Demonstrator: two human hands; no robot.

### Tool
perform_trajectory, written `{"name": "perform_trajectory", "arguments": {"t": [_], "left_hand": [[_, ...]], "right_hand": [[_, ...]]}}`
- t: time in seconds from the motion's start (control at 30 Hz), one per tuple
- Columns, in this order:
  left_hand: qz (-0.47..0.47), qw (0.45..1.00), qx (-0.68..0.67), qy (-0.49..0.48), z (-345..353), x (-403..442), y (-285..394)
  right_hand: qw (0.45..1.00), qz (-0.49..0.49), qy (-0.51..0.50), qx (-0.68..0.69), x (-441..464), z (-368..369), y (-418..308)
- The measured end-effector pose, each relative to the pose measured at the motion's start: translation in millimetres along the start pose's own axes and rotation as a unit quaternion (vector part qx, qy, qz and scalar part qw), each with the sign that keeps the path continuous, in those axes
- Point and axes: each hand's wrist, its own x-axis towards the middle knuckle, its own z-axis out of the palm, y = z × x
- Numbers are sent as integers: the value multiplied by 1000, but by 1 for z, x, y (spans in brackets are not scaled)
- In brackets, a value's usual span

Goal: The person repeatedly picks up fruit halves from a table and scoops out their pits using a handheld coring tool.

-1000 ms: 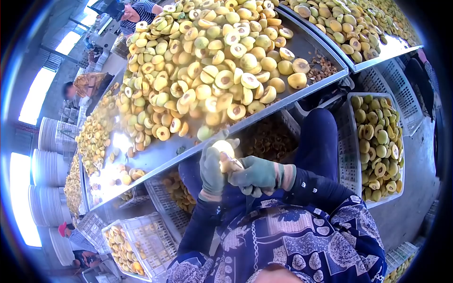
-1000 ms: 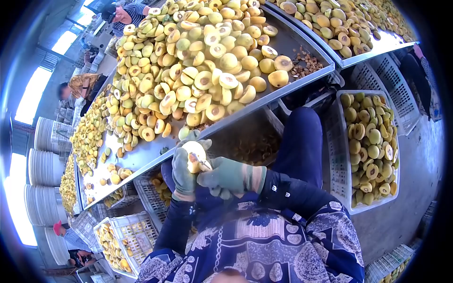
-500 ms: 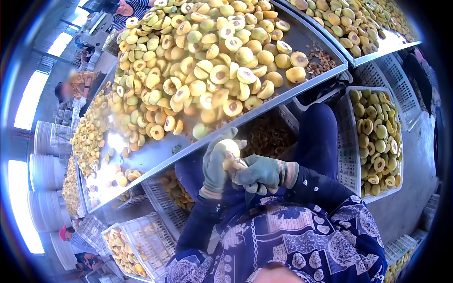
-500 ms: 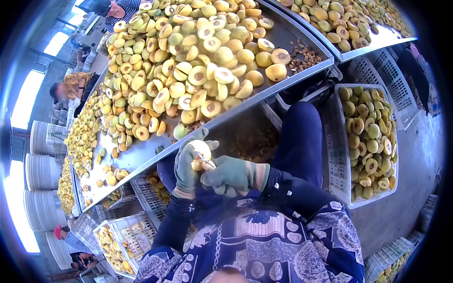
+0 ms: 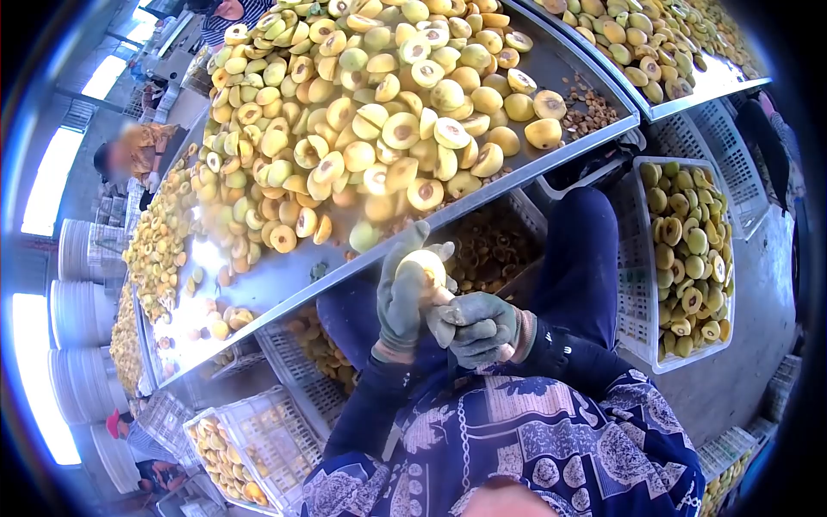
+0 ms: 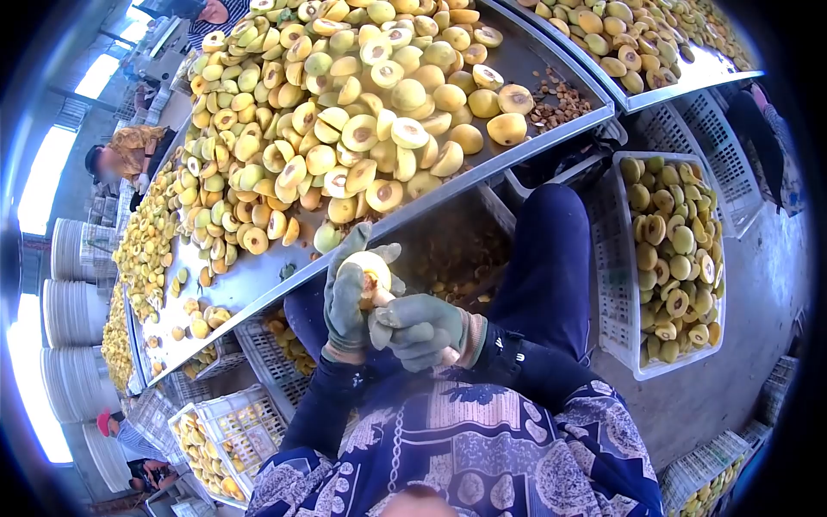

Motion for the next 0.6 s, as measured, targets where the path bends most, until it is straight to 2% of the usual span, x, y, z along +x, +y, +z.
{"name": "perform_trajectory", "arguments": {"t": [0.07, 0.17, 0.2, 0.3, 0.33, 0.37, 0.4, 0.43, 0.5, 0.53, 0.57, 0.6], "left_hand": [[16, 999, 37, -8, -10, 0, -5], [113, 982, 149, -7, -34, -1, 6], [93, 988, 113, 48, -46, -7, 15], [160, 931, 286, 162, -107, -22, 42], [59, 910, 360, 198, -116, -31, 68], [47, 848, 477, 227, -125, -32, 84], [1, 756, 611, 235, -145, -33, 90], [-46, 642, 729, 233, -160, -33, 92], [-31, 636, 735, 232, -158, -18, 87], [-25, 634, 738, 230, -154, -6, 81], [1, 670, 722, 172, -149, 8, 73], [34, 681, 721, 126, -154, 26, 53]], "right_hand": [[1000, 12, -7, -11, -2, 0, 0], [999, -4, 8, -51, -2, 15, -1], [997, -23, -2, -67, 1, 23, -3], [978, -52, 144, -145, -4, 39, -11], [954, -44, 221, -198, -9, 40, -17], [921, -34, 296, -251, -9, 40, -24], [868, -19, 399, -295, 0, 38, -30], [765, -32, 553, -329, 7, 30, -30], [715, -65, 592, -366, 2, -10, -39], [719, -58, 588, -366, 5, -8, -39], [722, -50, 586, -365, 9, -3, -37], [725, -43, 584, -363, 11, -1, -36]]}}
